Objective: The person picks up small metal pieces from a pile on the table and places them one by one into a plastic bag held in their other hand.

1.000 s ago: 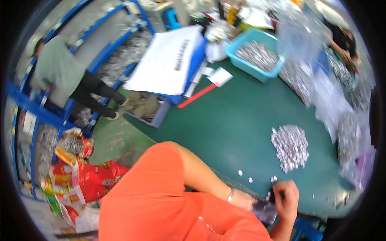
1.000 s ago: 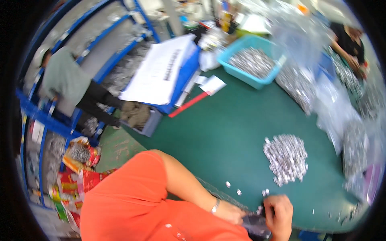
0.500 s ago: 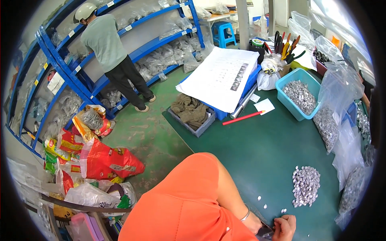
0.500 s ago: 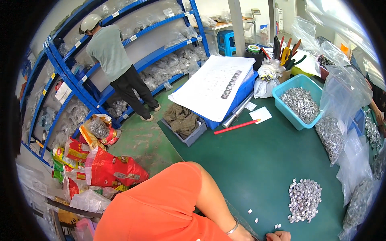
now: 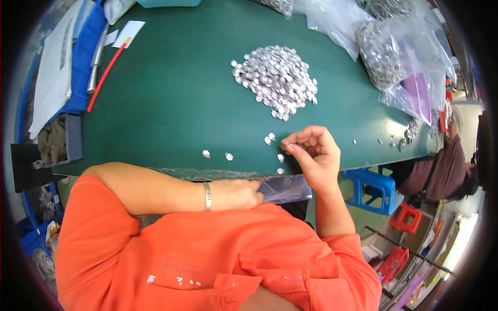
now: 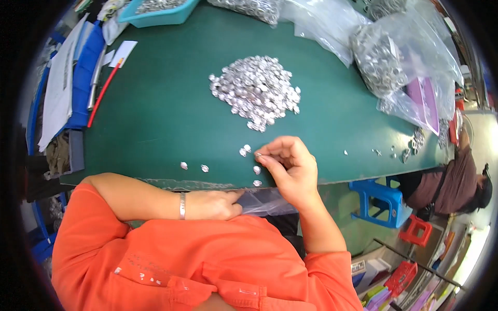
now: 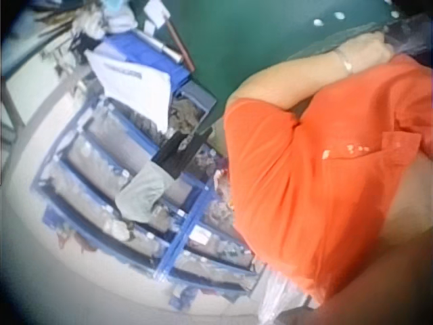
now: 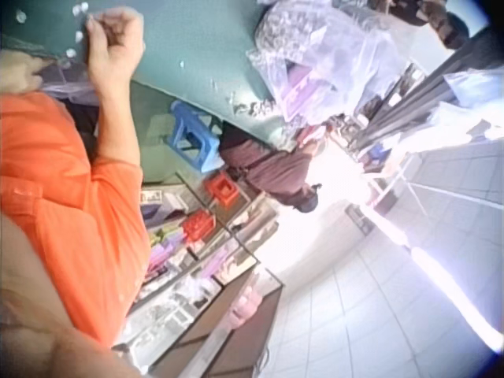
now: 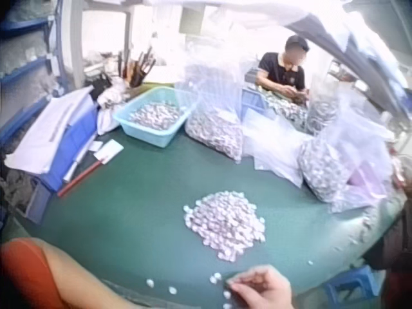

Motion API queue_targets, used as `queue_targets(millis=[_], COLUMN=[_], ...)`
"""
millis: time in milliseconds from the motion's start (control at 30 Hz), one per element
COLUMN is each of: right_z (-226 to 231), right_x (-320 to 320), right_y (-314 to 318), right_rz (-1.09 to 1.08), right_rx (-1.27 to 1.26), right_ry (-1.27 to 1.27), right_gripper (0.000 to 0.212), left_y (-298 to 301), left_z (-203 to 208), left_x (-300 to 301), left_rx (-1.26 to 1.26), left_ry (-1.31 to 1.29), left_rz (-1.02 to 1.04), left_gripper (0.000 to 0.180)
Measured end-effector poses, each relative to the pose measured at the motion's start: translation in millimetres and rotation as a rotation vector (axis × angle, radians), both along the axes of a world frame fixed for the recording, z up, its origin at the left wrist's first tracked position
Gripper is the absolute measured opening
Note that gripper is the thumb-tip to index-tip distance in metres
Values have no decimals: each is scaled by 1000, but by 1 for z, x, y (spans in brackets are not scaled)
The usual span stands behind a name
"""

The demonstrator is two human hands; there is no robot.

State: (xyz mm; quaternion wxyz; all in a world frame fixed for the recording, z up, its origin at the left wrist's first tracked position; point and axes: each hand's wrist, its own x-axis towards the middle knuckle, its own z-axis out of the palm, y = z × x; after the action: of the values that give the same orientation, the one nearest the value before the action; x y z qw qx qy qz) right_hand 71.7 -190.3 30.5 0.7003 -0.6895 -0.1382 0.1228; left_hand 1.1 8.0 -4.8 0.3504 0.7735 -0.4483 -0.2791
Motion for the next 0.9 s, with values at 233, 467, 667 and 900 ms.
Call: queue_targets(millis=[233, 467, 667, 900], right_z=[-2, 18, -2, 3], right_x=[-1, 14, 21, 18], right_y=[-10, -26, 7, -5], right_rz=[-13, 479, 99, 174], right_rx=[-22, -419, -544, -403], right_ry=[-62, -558, -769, -523], right_gripper=[22, 21, 21, 14], left_y=[-10, -11, -12, -10], left_z=[-4, -3, -4, -1], left_x=[0, -1, -3, -2], left_rx=[46, -19, -49, 43], left_ry=[-75, -154, -126, -150], left_rz=[14, 73, 83, 31], left_gripper=[22, 21, 21, 22])
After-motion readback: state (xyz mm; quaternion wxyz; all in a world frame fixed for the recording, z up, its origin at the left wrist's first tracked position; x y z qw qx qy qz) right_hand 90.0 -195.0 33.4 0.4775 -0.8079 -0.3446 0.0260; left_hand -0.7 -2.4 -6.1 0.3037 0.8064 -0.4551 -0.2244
